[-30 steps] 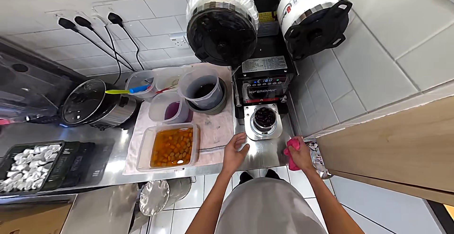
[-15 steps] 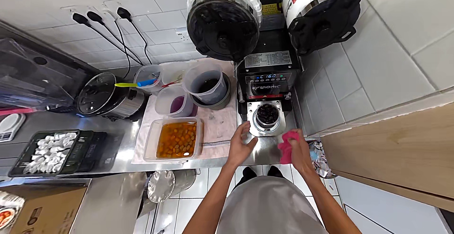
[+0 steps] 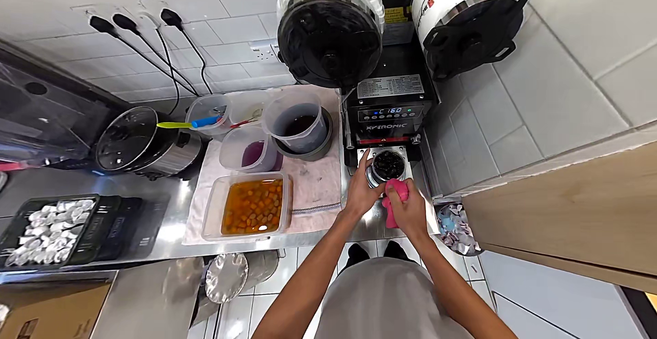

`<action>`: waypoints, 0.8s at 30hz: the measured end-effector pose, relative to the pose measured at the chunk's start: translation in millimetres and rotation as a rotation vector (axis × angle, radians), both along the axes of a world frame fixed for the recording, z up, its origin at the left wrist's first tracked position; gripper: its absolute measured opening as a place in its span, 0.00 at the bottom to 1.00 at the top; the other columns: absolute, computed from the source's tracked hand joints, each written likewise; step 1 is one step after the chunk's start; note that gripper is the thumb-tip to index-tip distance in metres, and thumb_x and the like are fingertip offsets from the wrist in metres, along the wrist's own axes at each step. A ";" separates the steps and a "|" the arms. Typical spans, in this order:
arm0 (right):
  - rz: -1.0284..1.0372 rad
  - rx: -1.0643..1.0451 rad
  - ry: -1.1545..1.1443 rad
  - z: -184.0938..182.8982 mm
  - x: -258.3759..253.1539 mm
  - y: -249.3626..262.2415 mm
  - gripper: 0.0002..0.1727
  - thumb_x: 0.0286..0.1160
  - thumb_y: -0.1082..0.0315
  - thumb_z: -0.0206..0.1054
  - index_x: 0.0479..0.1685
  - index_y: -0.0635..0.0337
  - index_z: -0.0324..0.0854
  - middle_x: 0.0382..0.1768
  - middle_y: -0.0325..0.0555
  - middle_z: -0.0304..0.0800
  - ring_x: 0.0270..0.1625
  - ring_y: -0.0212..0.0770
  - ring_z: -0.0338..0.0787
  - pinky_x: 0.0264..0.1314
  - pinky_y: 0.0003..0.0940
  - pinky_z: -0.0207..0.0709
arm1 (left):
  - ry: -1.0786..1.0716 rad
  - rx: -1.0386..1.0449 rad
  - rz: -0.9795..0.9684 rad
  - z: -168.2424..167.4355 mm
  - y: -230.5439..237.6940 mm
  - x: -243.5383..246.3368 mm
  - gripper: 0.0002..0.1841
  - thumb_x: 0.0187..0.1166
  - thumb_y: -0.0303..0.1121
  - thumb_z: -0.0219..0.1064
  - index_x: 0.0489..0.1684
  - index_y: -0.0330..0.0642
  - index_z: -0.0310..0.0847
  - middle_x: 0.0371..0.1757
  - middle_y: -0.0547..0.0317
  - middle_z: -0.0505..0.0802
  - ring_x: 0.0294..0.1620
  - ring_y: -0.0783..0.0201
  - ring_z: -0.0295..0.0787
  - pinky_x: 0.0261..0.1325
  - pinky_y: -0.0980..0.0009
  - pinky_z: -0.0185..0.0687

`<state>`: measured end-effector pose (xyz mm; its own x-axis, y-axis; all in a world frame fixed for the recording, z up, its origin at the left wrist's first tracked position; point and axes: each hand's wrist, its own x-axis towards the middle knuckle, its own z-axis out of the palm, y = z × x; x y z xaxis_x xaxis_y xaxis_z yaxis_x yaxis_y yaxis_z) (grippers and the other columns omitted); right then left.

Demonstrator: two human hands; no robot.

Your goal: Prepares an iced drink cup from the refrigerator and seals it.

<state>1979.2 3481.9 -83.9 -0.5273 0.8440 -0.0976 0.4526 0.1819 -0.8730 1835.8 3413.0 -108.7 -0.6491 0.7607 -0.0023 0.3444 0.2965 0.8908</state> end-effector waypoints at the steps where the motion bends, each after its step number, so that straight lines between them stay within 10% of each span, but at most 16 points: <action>1: 0.012 -0.029 0.003 0.1 0.4 -4.0 0.20 0.75 0.45 0.64 0.44 0.53 0.82 0.24 0.37 0.87 0.29 0.37 0.90 0.36 0.44 0.86 | 0.000 0.002 -0.001 -0.1 0.3 -0.6 0.59 0.59 0.37 0.86 0.95 0.62 0.46 0.77 0.63 0.85 0.71 0.60 0.85 0.70 0.50 0.84; 24: -0.172 -0.469 0.173 9.2 18.1 22.1 0.18 0.86 0.57 0.64 0.39 0.65 0.88 0.24 0.54 0.93 0.25 0.49 0.94 0.31 0.47 0.91 | 0.032 0.011 -0.029 -7.2 2.1 -9.1 0.54 0.59 0.46 0.87 0.92 0.58 0.57 0.73 0.62 0.87 0.73 0.63 0.83 0.76 0.52 0.80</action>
